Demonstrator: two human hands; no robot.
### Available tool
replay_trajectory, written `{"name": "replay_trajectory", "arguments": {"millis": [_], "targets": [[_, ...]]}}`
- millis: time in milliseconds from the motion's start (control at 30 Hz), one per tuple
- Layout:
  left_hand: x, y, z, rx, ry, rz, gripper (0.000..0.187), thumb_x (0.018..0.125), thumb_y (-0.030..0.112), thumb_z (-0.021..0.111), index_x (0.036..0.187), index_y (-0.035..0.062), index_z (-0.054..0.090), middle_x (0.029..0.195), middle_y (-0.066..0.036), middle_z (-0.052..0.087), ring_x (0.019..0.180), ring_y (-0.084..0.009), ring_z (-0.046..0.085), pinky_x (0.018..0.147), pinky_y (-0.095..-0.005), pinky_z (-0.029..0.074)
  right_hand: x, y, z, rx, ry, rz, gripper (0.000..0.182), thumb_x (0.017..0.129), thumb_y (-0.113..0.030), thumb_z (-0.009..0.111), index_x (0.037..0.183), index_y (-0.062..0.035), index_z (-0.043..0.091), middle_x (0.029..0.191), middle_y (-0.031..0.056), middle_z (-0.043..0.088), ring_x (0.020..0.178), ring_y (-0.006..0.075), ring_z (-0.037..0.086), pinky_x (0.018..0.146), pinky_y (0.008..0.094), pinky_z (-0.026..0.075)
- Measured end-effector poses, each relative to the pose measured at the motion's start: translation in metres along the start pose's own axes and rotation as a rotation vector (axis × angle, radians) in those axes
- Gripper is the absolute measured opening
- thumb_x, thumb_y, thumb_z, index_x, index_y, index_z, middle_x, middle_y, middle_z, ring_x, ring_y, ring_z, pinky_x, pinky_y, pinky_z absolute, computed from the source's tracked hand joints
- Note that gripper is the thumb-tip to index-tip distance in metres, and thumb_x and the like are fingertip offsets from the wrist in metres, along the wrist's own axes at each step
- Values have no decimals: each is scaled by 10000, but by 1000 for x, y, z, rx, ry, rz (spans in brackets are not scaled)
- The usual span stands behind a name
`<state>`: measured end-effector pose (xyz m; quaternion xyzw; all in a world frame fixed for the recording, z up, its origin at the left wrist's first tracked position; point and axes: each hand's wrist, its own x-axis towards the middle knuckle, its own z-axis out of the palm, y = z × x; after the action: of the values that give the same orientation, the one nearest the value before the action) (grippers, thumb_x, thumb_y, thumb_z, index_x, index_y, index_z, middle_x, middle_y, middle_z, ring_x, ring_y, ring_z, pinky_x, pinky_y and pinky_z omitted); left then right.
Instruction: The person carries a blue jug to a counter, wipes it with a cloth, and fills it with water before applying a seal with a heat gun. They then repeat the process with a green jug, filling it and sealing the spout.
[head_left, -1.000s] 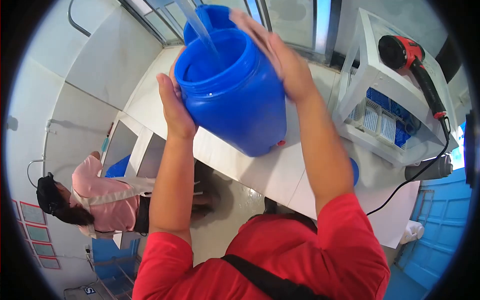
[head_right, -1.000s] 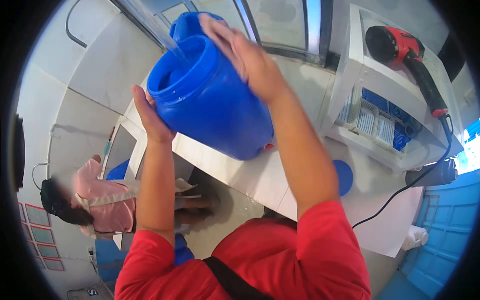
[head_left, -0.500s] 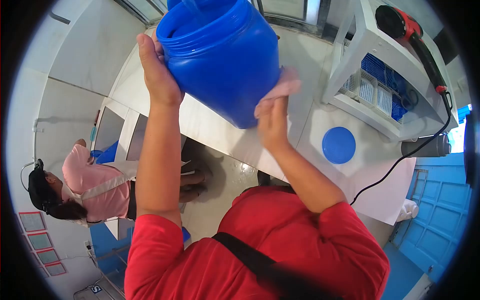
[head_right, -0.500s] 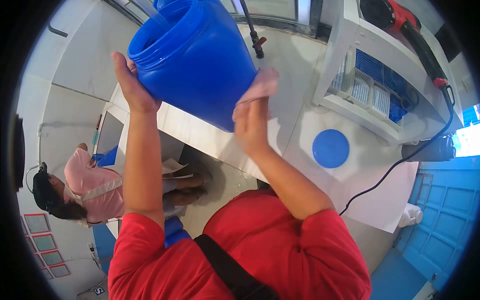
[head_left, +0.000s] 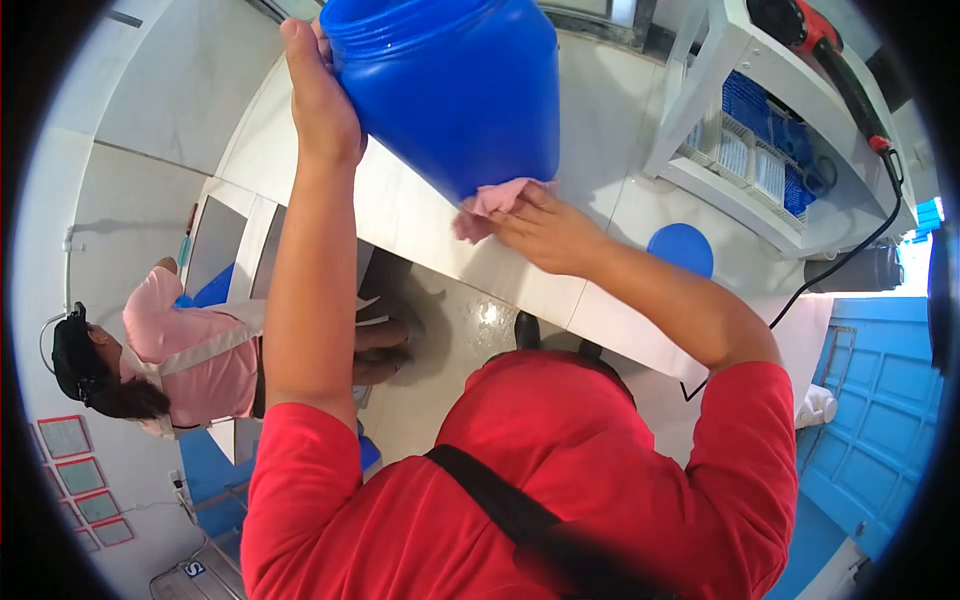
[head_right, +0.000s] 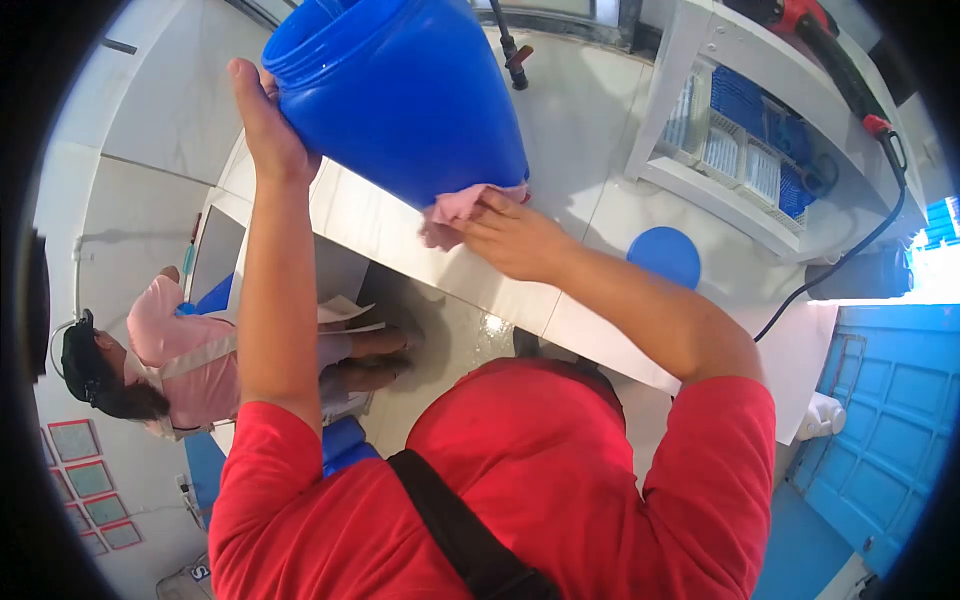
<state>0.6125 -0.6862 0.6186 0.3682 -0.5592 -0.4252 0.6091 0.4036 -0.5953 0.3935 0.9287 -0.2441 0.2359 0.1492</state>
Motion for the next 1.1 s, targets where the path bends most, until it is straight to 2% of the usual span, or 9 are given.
{"name": "replay_trajectory", "arguments": {"millis": [200, 333, 433, 633, 733, 833, 900, 1033, 1100], "targets": [[7, -5, 0, -56, 31, 52, 755, 1047, 645, 268, 1325, 19, 584, 1228, -125, 678, 1095, -224, 647, 1007, -360, 485, 58, -4, -35, 61, 335, 445, 644, 893, -364, 657, 1424, -28, 514, 1573, 113, 381, 1472, 361, 272, 1192, 623, 144], [2, -2, 3, -94, 38, 28, 773, 1043, 655, 271, 1359, 8, 551, 1259, -132, 663, 1125, -225, 638, 1021, -357, 481, 106, 33, -87, 397, 876, 622, 580, 964, -389, 622, 1415, -40, 515, 1458, 230, 477, 1396, 425, 377, 1152, 577, 254], [2, -1, 4, -92, 34, 32, 773, 1043, 653, 273, 1378, 7, 536, 1270, -139, 657, 1141, -230, 630, 1029, -356, 478, 125, 97, -126, 1228, 798, 792, 546, 1040, -428, 498, 1371, 4, 542, 1286, 227, 627, 1282, 345, 544, 1100, 413, 369], [3, -4, 3, -92, 11, 37, 775, 1040, 660, 274, 1386, 16, 534, 1272, -140, 655, 1146, -237, 627, 1033, -359, 475, 97, 146, -37, 1241, 591, 1045, 615, 1054, -509, 454, 1375, 1, 573, 1328, 173, 621, 1174, 210, 606, 995, 309, 457], [1, -1, 6, -117, 12, 18, 772, 1040, 660, 275, 1385, 20, 536, 1278, -137, 653, 1148, -235, 626, 1035, -362, 473, 73, 108, -26, 1499, 415, 1662, 586, 1062, -481, 435, 1389, -11, 556, 1243, 163, 653, 1050, 213, 650, 887, 292, 496], [3, -3, 7, -142, 21, 6, 769, 1037, 660, 287, 1381, 19, 538, 1282, -139, 651, 1148, -240, 629, 1035, -369, 476, 33, 54, -36, 1670, 324, 1413, 547, 1070, -442, 427, 1381, -6, 537, 1090, 92, 659, 890, 159, 630, 762, 265, 478], [5, -7, 5, -179, 48, 11, 770, 1034, 661, 301, 1382, 15, 534, 1291, -144, 648, 1153, -249, 632, 1033, -377, 482, 30, 27, -46, 1692, 556, 1318, 491, 1065, -465, 457, 1326, -71, 589, 992, -9, 592, 743, 64, 492, 631, 227, 414], [1, -3, 1, -192, 45, -73, 811, 1019, 683, 299, 1398, -1, 513, 1319, -170, 638, 1152, -278, 643, 1028, -398, 499, 72, 50, -113, 1569, 749, 683, 306, 1093, -297, 473, 1283, -74, 558, 1004, -24, 595, 784, 57, 485, 679, 224, 409], [2, -5, -2, -172, 53, -72, 854, 1007, 709, 285, 1400, -16, 506, 1307, -172, 642, 1146, -281, 644, 1025, -405, 501, 94, 83, -111, 1493, 741, 759, 444, 1093, -378, 448, 1407, -69, 506, 1099, 21, 628, 882, 91, 543, 771, 248, 438]]}}
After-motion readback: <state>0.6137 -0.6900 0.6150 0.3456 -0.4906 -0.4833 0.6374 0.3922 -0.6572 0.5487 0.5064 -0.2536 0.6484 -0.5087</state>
